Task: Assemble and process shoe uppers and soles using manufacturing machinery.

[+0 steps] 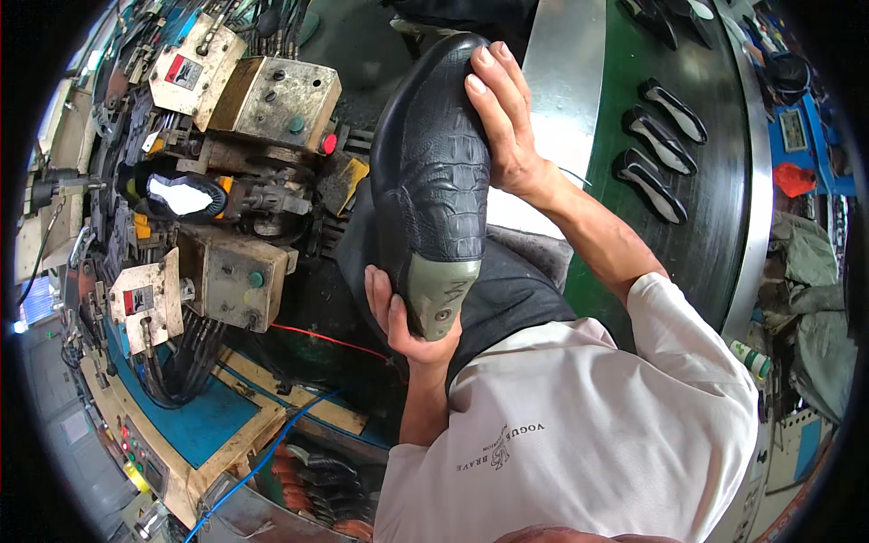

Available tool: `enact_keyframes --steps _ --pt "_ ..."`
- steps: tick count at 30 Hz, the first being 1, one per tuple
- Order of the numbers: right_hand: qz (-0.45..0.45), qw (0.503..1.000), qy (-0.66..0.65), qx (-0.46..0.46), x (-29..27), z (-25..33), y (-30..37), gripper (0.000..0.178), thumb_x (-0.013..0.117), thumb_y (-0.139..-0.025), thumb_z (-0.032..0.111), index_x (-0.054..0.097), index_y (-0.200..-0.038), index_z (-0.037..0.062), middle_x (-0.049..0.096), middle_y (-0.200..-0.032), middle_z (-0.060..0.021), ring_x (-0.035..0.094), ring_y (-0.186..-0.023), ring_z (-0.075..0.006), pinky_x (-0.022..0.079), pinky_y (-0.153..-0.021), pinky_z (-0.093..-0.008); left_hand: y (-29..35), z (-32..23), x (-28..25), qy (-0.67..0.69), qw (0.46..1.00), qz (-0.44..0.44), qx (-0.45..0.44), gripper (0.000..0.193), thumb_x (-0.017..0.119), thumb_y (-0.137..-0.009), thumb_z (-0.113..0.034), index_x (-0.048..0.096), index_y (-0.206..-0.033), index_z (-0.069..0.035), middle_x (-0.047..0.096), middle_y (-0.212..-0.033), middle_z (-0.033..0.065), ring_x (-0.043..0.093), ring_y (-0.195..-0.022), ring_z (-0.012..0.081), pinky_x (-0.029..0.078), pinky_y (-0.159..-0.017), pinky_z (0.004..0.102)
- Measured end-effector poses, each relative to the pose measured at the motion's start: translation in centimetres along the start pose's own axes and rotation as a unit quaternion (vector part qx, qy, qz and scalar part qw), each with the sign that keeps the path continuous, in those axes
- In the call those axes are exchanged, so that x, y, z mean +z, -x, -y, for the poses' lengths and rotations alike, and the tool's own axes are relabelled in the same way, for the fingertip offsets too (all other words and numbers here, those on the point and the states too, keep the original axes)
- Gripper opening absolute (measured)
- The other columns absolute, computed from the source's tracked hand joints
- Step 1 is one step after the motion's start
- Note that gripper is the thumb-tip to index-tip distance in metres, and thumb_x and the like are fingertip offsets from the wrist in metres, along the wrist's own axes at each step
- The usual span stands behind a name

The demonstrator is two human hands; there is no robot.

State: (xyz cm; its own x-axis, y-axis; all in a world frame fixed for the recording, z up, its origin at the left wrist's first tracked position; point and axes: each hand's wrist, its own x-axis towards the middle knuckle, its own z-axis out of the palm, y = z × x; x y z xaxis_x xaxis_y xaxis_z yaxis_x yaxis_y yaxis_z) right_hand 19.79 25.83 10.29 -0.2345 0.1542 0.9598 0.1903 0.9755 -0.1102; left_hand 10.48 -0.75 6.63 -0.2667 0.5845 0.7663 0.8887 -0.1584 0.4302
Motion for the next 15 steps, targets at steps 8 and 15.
enact_keyframes --steps 8,15 --pt "-0.003 0.994 -0.106 0.036 2.5 1.4 0.2 0.077 0.081 -0.086 0.011 0.049 -0.154 -0.0006 0.048 -0.163 -0.0238 0.042 -0.153 -0.048 0.035 -0.126 -0.0579 0.2 -1.3 -1.8 -0.021 1.0 -0.002 -0.005 0.097 0.099 -0.077 -0.018 0.035 -0.147 0.001 0.046 -0.155 0.0345 0.048 -0.143 0.0519 0.04 -0.122 0.0631" --pt "0.414 0.872 -0.251 0.07 1.7 3.9 4.4 0.097 0.091 -0.071 0.022 0.047 -0.155 0.0008 0.062 -0.145 -0.0227 0.056 -0.141 -0.0422 0.042 -0.12 -0.0525 -4.4 0.3 -7.9 0.169 0.871 -0.001 -0.461 0.08 0.085 -0.079 -0.008 0.05 -0.15 0.005 0.059 -0.146 0.017 0.059 -0.133 0.0273 0.046 -0.116 0.042"
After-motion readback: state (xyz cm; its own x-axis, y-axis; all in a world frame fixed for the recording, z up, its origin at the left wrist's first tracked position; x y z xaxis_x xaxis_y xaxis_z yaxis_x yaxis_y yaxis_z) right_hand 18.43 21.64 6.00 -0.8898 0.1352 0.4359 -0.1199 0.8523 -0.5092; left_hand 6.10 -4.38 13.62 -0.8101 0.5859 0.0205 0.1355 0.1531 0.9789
